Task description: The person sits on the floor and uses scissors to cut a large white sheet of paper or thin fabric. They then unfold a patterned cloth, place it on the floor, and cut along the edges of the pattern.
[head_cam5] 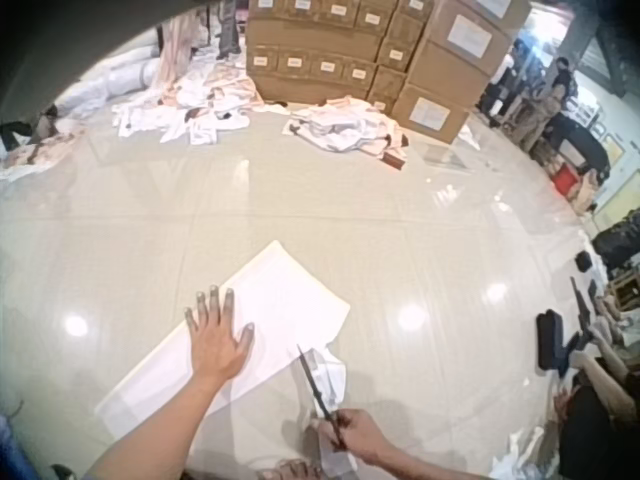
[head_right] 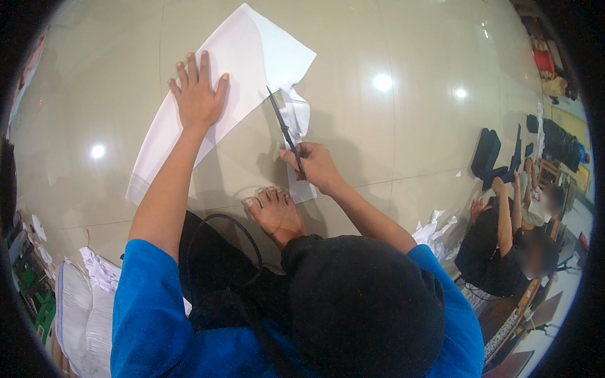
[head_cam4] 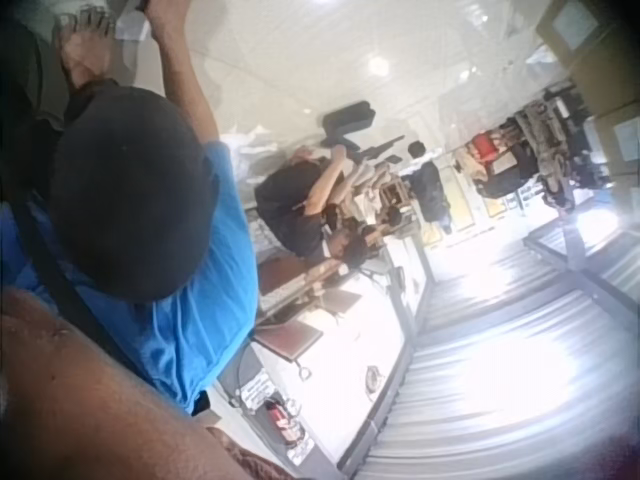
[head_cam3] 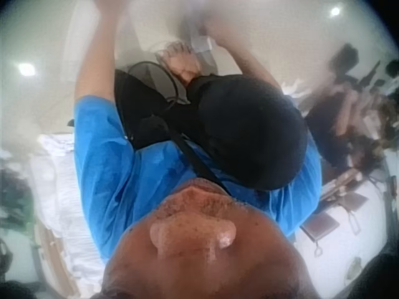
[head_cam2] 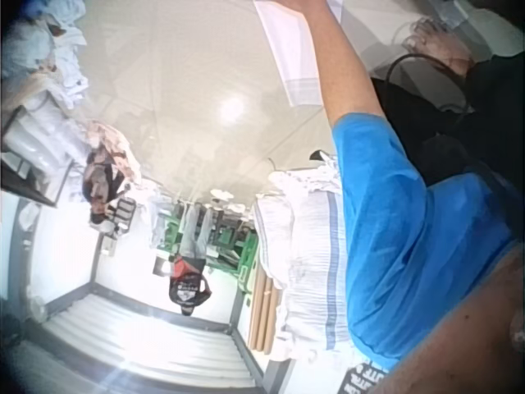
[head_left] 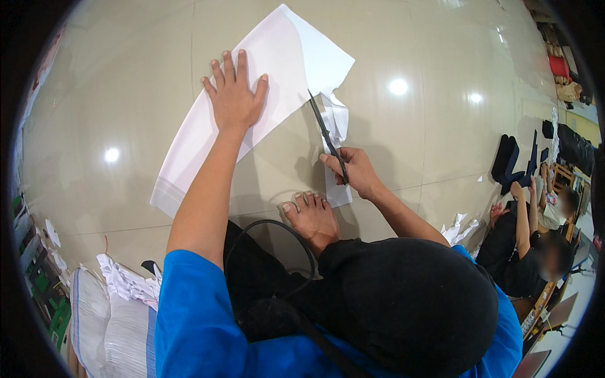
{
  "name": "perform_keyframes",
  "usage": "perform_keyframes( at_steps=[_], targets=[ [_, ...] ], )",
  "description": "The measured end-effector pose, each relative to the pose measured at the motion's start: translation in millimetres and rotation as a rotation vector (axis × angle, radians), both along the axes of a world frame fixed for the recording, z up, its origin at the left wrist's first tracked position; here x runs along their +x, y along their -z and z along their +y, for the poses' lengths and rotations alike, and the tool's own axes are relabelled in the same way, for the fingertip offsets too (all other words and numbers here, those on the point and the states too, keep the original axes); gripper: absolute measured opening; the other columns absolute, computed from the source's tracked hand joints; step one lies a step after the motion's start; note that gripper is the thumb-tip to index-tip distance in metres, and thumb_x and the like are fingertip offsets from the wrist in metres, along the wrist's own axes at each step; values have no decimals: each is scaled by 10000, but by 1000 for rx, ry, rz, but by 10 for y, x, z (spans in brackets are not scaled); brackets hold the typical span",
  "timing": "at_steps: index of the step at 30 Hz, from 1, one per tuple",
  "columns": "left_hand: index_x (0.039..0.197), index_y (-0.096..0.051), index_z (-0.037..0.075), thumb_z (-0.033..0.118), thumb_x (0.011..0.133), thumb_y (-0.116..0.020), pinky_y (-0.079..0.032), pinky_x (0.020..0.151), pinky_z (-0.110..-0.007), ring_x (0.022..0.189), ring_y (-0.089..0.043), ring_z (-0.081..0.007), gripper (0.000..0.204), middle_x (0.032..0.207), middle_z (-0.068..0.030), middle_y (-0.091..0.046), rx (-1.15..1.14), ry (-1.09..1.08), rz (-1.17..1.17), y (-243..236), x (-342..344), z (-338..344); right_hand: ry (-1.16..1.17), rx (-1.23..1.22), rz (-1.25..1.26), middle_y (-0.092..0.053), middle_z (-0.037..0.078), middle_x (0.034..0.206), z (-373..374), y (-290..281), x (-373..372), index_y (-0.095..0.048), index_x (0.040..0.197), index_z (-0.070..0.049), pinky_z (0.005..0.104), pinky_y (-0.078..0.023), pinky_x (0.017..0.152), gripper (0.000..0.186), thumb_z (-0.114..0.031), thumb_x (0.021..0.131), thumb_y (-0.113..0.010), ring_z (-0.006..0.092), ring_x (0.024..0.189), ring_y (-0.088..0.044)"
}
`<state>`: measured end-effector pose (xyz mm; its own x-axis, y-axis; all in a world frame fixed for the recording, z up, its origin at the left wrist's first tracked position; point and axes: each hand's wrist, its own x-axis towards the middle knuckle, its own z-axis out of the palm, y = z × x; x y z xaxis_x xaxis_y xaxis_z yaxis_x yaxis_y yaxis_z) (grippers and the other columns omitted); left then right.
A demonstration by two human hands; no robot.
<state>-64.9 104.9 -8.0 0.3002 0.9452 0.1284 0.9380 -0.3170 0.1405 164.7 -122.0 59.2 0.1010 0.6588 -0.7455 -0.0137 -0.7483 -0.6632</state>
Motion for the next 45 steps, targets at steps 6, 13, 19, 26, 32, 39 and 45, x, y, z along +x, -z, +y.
perform_keyframes(
  at_steps=[6, 13, 19, 26, 32, 39, 45],
  targets=[
    [1763, -283, 191, 647, 1102, -444, -129, 1328, -701, 1682, -174, -448, 819, 1824, -165, -248, 1, -5, 10, 3, -9, -2, 19, 19, -37, -642, 34, 694, 20, -17, -11, -703, 844, -9, 297, -495, 545, 398, -366, 958, -837, 110, 594, -607],
    [1765, -284, 194, 647, 1103, -443, -121, 1333, -696, 1682, -174, -447, 818, 1821, -166, -255, -3, -4, 0, -6, 3, -2, -4, 10, -75, -619, 28, 657, 52, 30, 19, -698, 828, -6, 296, -494, 545, 391, -351, 957, -830, 113, 570, -594],
    [1764, -289, 191, 642, 1101, -448, -118, 1333, -696, 1683, -173, -449, 817, 1821, -171, -255, 1, -6, 5, 3, -4, 1, -2, 3, -78, -614, 26, 653, 40, 14, 50, -695, 826, -13, 300, -471, 529, 380, -343, 963, -825, 113, 561, -583],
    [1761, -294, 187, 638, 1102, -451, -118, 1331, -700, 1681, -176, -451, 814, 1820, -172, -256, 2, -5, 6, 12, -6, 0, -16, 1, 13, -612, 15, 659, -52, 67, 149, -699, 854, -22, 297, -442, 503, 359, -337, 968, -828, 110, 541, -572],
    [1761, -292, 182, 636, 1102, -451, -121, 1330, -701, 1681, -176, -449, 815, 1820, -173, -255, 3, -4, 5, 11, -5, 0, 31, 5, 149, -611, -9, 659, -37, 144, 168, -696, 862, -43, 270, -421, 507, 306, -300, 988, -805, 87, 537, -560],
    [1763, -283, 183, 639, 1104, -443, -121, 1330, -700, 1683, -169, -447, 817, 1821, -171, -251, 0, -3, 8, 4, 4, -4, 43, 4, 115, -623, 7, 654, -57, 175, 152, -707, 873, -36, 271, -435, 488, 313, -309, 975, -823, 93, 528, -572],
    [1765, -281, 190, 647, 1103, -436, -123, 1331, -700, 1684, -168, -445, 819, 1821, -169, -252, 3, -5, 28, 28, -9, 2, 35, -4, 84, -617, 9, 650, -48, 129, 135, -702, 862, -36, 275, -433, 487, 309, -302, 973, -817, 96, 529, -570]
  ],
)
